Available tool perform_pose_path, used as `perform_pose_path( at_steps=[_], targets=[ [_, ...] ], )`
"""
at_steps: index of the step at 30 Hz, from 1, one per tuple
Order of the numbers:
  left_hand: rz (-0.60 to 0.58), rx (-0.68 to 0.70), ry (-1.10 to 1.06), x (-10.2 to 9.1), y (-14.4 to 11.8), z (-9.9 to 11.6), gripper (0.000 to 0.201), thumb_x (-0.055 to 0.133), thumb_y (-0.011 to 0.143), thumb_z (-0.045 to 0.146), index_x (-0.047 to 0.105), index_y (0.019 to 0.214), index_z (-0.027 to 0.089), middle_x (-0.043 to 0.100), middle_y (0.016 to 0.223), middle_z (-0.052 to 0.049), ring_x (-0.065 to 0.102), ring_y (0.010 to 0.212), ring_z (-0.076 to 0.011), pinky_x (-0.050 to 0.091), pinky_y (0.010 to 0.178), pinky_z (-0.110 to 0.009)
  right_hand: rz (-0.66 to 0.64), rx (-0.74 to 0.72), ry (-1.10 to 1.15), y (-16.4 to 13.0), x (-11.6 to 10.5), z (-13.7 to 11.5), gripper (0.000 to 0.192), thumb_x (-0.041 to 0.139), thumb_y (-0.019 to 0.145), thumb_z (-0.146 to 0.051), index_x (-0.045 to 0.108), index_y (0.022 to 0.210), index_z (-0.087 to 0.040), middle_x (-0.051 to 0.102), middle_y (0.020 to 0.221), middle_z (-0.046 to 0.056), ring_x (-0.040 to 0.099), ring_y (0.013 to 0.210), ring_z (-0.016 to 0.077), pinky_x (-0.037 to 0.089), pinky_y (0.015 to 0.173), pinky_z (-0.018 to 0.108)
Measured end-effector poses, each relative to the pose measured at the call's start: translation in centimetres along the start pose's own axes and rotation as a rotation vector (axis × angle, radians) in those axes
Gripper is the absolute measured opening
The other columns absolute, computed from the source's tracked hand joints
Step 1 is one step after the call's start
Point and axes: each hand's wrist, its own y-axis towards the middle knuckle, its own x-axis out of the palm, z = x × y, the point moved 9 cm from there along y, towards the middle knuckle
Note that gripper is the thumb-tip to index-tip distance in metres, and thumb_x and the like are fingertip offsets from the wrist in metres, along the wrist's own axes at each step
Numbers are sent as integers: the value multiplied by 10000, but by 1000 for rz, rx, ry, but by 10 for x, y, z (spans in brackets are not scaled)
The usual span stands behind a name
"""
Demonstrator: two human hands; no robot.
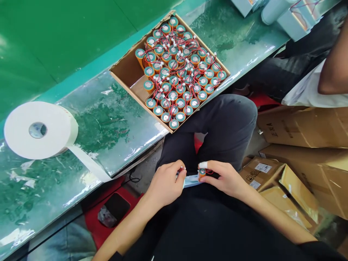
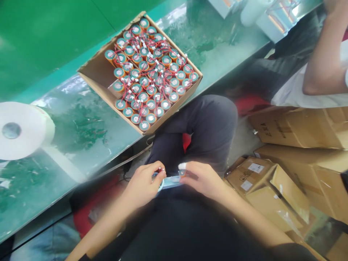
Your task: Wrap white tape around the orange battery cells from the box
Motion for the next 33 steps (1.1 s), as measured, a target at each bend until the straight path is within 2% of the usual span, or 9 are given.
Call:
perform_pose_path(
  at_steps=[3,7,16,19,22,25,29,31,33],
  targets=[
    [-68,-27,47,7,0,-4,172,439,974,319,544,885,216,627,846,43,535,787,-132,295,714,-306,-2,-41,16,-10,2,-3,162,693,967,-255,681,1122,-209,723,1020,-13,688,907,106,536,872,221],
    [-105,-11,93,13,5,-8,164,421,978,312,524,898,213,626,858,36,549,803,-139,285,720,-321,32,-78,126,-18,5,0,148,672,965,-155,694,1092,-226,730,1086,-21,695,984,103,525,929,211],
    [-194,20,189,24,13,1,207,384,975,329,515,858,219,633,837,21,578,787,-179,242,669,-343,-157,-118,155,-11,33,2,114,624,979,-156,701,1060,-175,720,1008,28,679,911,143,528,823,245],
    [-204,9,176,26,21,2,193,409,941,323,547,845,227,647,826,13,566,755,-182,240,654,-335,-240,-143,138,-5,42,-8,143,582,1001,-166,692,1089,-191,701,1063,19,663,1022,143,505,1016,268],
    [-212,-11,148,28,31,1,192,438,908,330,596,840,246,653,800,14,571,742,-182,256,650,-324,-332,-137,75,0,52,-16,151,610,971,-178,679,1105,-196,689,1129,10,609,1200,158,358,1227,319],
    [-221,-1,166,31,39,0,195,457,899,332,623,839,249,659,795,9,586,750,-186,274,655,-322,-363,-110,-18,3,58,-15,125,662,906,-199,687,1027,-177,703,1091,35,600,1225,195,396,1198,341],
    [-184,111,107,18,32,7,161,486,928,296,605,854,217,652,805,29,557,727,-133,301,665,-305,-346,-122,39,-1,51,-8,209,664,920,-270,710,1108,-190,705,1169,69,628,1209,225,473,1122,376],
    [-115,207,33,1,21,16,155,494,964,271,585,863,195,637,805,42,538,724,-98,333,692,-282,-279,-82,233,-5,36,0,331,638,962,-282,661,1283,-202,693,1235,78,658,1177,194,510,1078,343],
    [-44,284,-8,-16,9,22,152,505,985,252,577,870,182,620,796,45,531,724,-78,356,709,-259,-195,37,461,-8,23,15,467,610,1001,-281,534,1459,-223,677,1283,81,667,1175,170,536,1048,328]
  ],
)
